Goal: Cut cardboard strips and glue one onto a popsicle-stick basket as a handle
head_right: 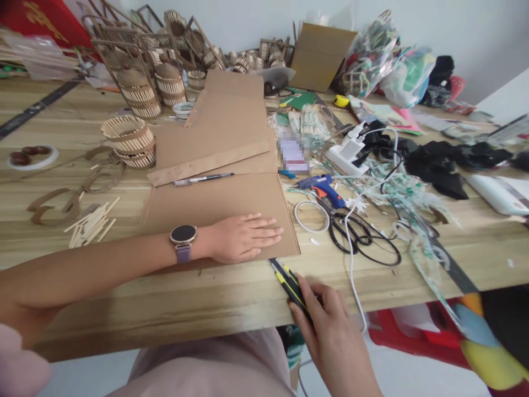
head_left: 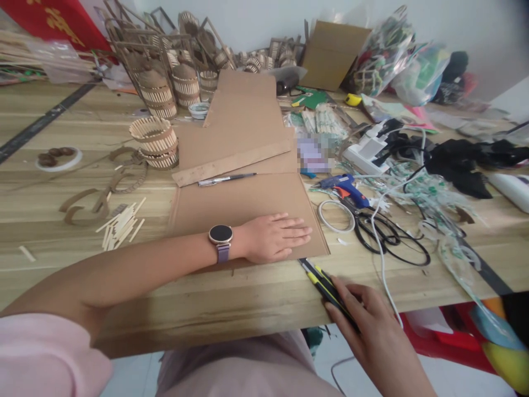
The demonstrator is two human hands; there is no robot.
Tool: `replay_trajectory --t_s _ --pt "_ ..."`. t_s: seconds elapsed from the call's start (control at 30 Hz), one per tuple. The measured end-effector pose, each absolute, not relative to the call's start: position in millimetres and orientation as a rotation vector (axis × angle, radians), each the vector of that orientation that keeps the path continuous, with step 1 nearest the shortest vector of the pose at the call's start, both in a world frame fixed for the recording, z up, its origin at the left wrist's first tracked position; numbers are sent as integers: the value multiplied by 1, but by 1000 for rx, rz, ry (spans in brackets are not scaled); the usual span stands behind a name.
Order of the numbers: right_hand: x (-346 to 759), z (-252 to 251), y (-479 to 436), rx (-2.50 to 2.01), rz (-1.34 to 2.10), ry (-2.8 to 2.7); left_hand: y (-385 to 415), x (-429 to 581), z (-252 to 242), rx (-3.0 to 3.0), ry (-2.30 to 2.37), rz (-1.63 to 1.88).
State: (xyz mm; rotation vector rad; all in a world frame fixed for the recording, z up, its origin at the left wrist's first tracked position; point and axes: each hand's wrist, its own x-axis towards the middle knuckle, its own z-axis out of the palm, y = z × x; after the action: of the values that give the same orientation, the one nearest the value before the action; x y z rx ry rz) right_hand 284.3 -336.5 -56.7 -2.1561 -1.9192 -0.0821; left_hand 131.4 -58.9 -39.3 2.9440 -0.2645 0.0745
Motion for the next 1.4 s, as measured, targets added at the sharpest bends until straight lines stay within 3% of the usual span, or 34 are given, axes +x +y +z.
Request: replay_trajectory --t_s 0.33,0.53,0.83,1.07,1.4 --pt "255 -51 -315 -2116 -105 -1794 -57 133 -31 2810 -161 -29" --pt "271 -53 -317 -2113 -82 -1864 -49 136 -22 2669 -153 77" --pt "278 -53 -314 -2156 -99 -1797 -19 96 -30 2921 -81 -59" --pt "264 -53 -315 -2087 48 -1875 -22 98 -35 2939 -87 11" --pt "242 -61 -309 -2115 -40 -1785 -22 98 -34 2931 -91 15"
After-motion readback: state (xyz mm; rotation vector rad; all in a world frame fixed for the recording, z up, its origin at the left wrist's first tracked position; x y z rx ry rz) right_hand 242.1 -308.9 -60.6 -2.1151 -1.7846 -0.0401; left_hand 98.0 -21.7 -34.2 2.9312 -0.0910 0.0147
